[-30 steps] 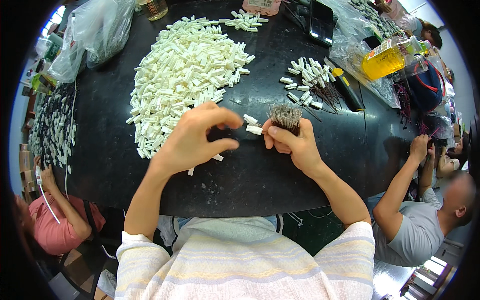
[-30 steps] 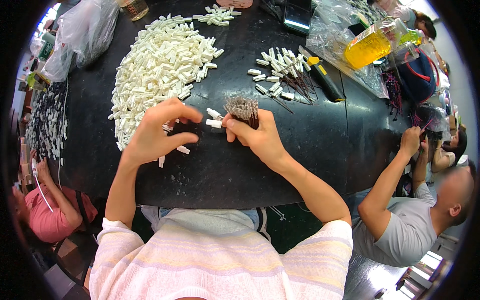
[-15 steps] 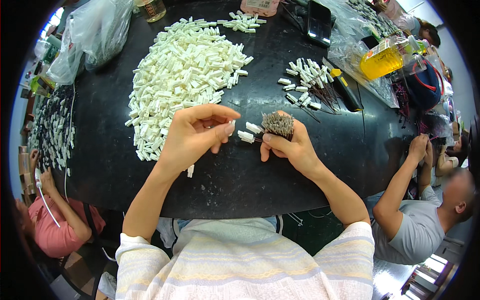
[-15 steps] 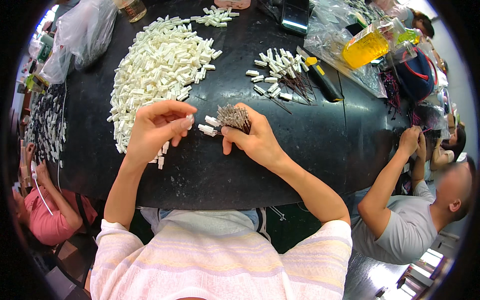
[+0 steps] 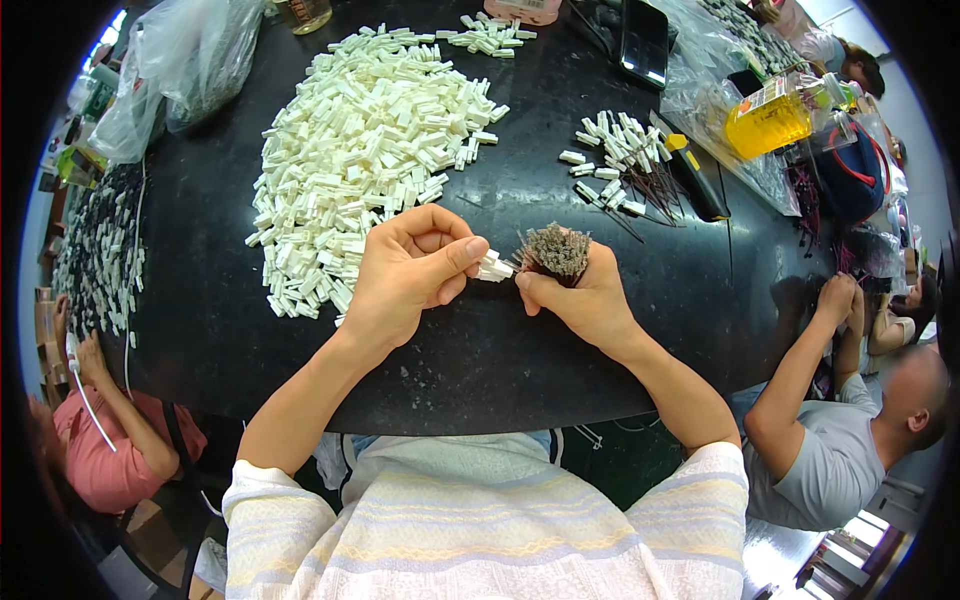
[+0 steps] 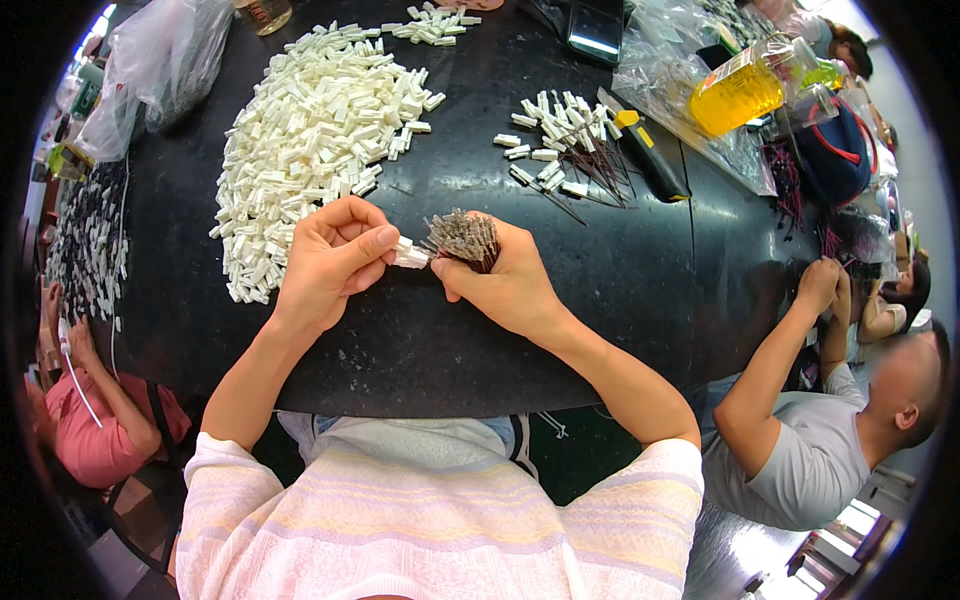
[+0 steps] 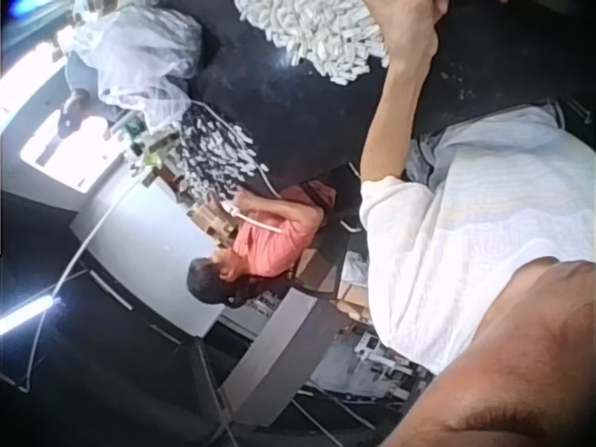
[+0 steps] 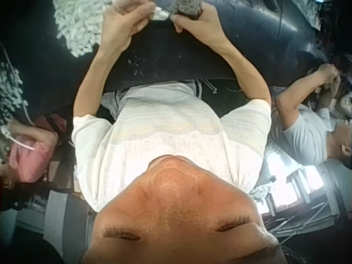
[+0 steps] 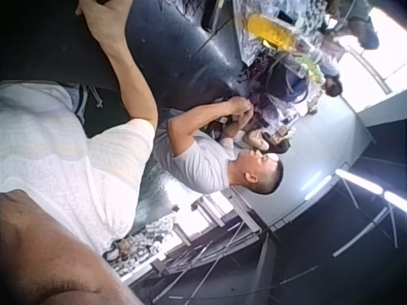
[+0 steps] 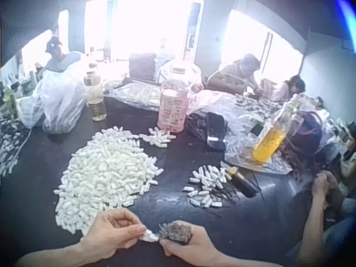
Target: The person inserts metal pins and wire bundles by hand into white plastic housings on an assembly line.
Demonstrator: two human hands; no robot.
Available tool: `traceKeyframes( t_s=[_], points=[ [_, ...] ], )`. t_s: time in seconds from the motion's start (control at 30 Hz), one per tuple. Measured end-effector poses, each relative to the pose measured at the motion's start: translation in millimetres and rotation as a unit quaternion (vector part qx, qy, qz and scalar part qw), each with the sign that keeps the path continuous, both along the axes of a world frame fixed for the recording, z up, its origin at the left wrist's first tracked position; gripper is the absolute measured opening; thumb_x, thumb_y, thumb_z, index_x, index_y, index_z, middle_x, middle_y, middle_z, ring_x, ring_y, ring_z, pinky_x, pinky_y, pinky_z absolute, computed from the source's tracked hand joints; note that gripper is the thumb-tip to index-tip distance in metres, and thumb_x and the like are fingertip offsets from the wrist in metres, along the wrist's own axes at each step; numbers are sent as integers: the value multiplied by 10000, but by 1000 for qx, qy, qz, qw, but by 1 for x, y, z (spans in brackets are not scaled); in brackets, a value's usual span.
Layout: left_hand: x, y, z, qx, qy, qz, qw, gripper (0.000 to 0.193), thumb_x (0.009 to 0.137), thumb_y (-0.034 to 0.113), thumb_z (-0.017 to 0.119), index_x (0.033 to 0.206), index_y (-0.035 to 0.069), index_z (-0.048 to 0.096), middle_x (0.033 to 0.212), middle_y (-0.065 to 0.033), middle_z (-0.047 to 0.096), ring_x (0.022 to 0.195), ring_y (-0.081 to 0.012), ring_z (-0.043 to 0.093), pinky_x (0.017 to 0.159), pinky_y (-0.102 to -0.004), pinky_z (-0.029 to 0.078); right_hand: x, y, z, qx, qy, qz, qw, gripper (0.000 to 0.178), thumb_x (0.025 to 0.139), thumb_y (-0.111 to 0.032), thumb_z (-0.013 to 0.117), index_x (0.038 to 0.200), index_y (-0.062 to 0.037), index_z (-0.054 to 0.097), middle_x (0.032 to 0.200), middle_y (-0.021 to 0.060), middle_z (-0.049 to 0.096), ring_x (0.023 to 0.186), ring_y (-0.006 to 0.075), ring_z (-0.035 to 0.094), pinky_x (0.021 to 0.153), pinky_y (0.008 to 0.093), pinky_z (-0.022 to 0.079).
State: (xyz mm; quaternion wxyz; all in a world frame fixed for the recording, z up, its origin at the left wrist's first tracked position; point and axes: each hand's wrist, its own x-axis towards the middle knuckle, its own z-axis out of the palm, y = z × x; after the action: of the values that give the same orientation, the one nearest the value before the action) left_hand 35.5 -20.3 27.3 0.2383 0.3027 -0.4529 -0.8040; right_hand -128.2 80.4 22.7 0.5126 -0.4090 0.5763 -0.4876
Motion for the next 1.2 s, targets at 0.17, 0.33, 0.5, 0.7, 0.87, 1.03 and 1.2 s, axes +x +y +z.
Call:
traceKeyframes(
  t_s=[0.17, 0.33, 0.5, 0.7, 0.87, 1.03, 1.2],
  points=[
    [2, -1, -1, -21, -10, -2, 1000, 125, 804, 84, 639, 795, -6, 553, 599, 1, 531, 456, -17, 388, 400, -156, 261, 2, -1, 0, 12, -8, -10, 1000, 83, 771, -17, 610, 811, -14, 537, 672, 6, 546, 567, 52, 513, 509, 195, 413],
    [2, -2, 2, -75, -34, 4, 997, 150, 795, 118, 658, 775, 4, 562, 559, 30, 504, 463, -9, 380, 414, -147, 257, 2, 0, -1, 10, -12, -12, 1000, 94, 768, -23, 620, 817, -15, 541, 699, -8, 544, 601, 40, 502, 533, 191, 409],
    [1, 0, 1, -53, -43, -3, 998, 167, 786, 139, 672, 762, 11, 567, 550, 45, 495, 460, 0, 362, 416, -145, 242, 3, 0, 0, -5, 30, -26, 999, 102, 765, -21, 623, 830, -14, 545, 743, -30, 538, 682, 21, 470, 598, 185, 399],
    [3, -1, 1, -73, -41, 9, 996, 163, 783, 130, 674, 748, 13, 566, 538, 52, 484, 454, 5, 348, 413, -144, 231, 5, 0, 0, -12, 23, -38, 999, 112, 766, -30, 633, 831, -16, 543, 744, -27, 537, 670, 24, 471, 595, 187, 401],
    [-1, 5, -3, -85, -67, -13, 994, 156, 787, 126, 671, 745, 16, 567, 548, 54, 489, 467, 9, 355, 416, -146, 234, 4, 1, -3, -17, 38, -33, 999, 113, 766, -37, 638, 828, -15, 546, 741, -26, 543, 674, 26, 478, 600, 186, 406],
    [-4, 9, -5, -49, -71, -10, 996, 182, 779, 128, 678, 738, 20, 538, 537, 46, 471, 445, -5, 345, 411, -163, 227, 2, 1, -1, -8, 23, -38, 999, 101, 764, -45, 644, 827, -10, 573, 738, -24, 559, 671, 26, 483, 600, 191, 406],
    [-7, 13, -7, -49, -59, 12, 997, 183, 779, 134, 680, 739, 20, 543, 538, 39, 480, 450, -5, 347, 417, -162, 230, -1, 2, -1, 34, -7, -46, 998, 87, 766, -51, 648, 819, -10, 592, 737, -25, 568, 676, 28, 489, 605, 190, 408]
  ],
)
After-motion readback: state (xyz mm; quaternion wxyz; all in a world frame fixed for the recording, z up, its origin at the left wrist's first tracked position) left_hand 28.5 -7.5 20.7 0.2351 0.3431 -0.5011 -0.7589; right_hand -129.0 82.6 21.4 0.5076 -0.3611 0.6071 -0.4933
